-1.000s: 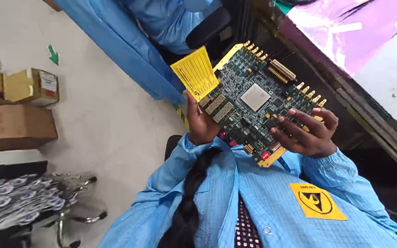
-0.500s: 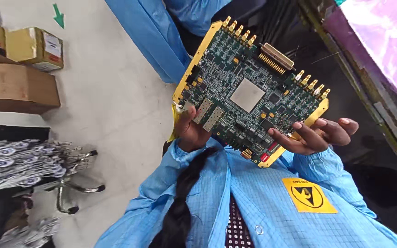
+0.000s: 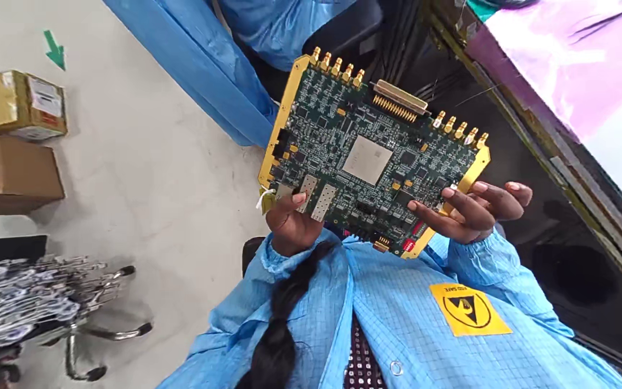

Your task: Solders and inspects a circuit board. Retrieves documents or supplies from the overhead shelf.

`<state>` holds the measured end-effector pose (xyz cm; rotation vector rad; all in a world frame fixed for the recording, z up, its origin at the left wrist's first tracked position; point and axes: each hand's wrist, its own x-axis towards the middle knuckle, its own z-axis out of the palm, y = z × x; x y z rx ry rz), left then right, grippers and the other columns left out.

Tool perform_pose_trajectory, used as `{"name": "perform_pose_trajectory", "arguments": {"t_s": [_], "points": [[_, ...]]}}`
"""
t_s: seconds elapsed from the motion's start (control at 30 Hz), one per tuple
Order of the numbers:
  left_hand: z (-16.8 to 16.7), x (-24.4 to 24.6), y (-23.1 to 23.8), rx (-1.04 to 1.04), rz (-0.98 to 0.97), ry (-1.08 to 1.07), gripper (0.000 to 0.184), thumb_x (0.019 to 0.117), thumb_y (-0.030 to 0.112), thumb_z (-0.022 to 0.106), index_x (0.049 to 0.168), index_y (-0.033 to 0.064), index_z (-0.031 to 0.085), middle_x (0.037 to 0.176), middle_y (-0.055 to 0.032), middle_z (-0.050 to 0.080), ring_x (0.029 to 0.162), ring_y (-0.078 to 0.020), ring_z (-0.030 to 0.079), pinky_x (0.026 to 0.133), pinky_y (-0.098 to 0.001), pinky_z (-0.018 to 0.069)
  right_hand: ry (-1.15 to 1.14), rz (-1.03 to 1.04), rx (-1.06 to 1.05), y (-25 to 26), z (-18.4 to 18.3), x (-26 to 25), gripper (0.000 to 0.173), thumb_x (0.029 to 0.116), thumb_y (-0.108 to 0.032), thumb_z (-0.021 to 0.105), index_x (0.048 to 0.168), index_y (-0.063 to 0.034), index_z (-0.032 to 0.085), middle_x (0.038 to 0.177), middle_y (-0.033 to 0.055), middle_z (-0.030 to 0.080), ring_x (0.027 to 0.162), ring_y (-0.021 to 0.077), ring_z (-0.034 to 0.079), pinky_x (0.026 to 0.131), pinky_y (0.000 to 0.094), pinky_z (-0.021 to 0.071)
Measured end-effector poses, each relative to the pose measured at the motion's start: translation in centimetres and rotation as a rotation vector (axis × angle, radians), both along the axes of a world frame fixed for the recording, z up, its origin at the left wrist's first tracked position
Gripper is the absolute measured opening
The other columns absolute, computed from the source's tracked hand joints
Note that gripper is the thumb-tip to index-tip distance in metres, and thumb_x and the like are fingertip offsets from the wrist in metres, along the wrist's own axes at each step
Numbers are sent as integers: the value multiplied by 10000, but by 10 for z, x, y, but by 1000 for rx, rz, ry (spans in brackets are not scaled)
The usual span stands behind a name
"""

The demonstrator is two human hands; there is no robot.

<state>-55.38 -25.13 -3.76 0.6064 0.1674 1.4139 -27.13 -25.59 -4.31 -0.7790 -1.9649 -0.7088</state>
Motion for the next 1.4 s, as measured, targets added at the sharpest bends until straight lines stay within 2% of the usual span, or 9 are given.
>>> {"name": "perform_pose_trajectory", "arguments": {"t_s": [0.33,0.57,0.63,0.7,0.77,0.8,0.87,1.03,1.4], "points": [[-5,1,-7,-146,22,-34,202,868,87,670,1041,46,766,1022,-120,772,964,-202,754,863,-381,618,118,76,-137,18,-7,-3,162,987,-246,697,1141,-295,702,1321,-36,551,1348,162,404,1186,442,156],[-10,4,-9,-231,89,-76,176,825,52,703,991,16,750,984,-149,769,923,-239,762,822,-415,631,269,-49,-259,29,-11,-10,233,993,-278,665,1224,-274,637,1290,27,538,1298,221,446,1116,441,278],[-12,3,-9,-222,91,-91,187,821,41,702,1000,8,746,996,-155,768,932,-244,762,834,-411,630,425,-9,-431,31,-9,-12,395,948,-244,731,1305,-173,577,1345,104,540,1315,252,480,1102,452,361],[-13,1,-10,-230,113,-81,181,814,36,703,989,19,743,990,-149,769,922,-239,763,819,-406,634,690,172,-708,30,-4,-13,563,909,-44,710,1418,7,475,1390,157,555,1278,200,556,1054,364,474],[-15,-1,-12,-236,122,-66,180,808,35,713,985,31,749,989,-140,771,916,-232,764,812,-400,638,1046,391,-1084,24,8,-17,497,1014,-22,509,1494,-36,381,1328,35,611,1151,108,640,991,310,549],[-16,-1,-13,-242,122,-68,183,802,29,712,981,30,751,987,-141,771,913,-232,765,812,-398,638,1182,468,-1232,22,13,-18,427,1067,-134,418,1492,-86,415,1274,3,652,1095,101,666,963,308,562],[-19,-1,-15,-243,117,-75,188,796,19,709,978,32,754,984,-137,772,913,-224,764,816,-391,636,1270,556,-1406,16,18,-22,421,1104,-333,369,1469,-151,473,1226,-35,691,1065,74,684,943,281,572],[-27,-2,-20,-221,76,-117,183,802,2,691,971,20,757,983,-140,771,923,-220,763,834,-380,630,1346,628,-1396,8,23,-37,310,1076,-62,438,1375,-123,490,1120,-20,703,985,73,711,888,272,604],[-30,-5,-22,-152,25,-148,206,815,-19,666,999,-2,758,1000,-151,769,944,-227,760,857,-386,622,1361,683,-1330,-4,24,-37,310,1061,-23,462,1334,-154,526,1083,-37,730,972,65,722,877,262,607]]}}
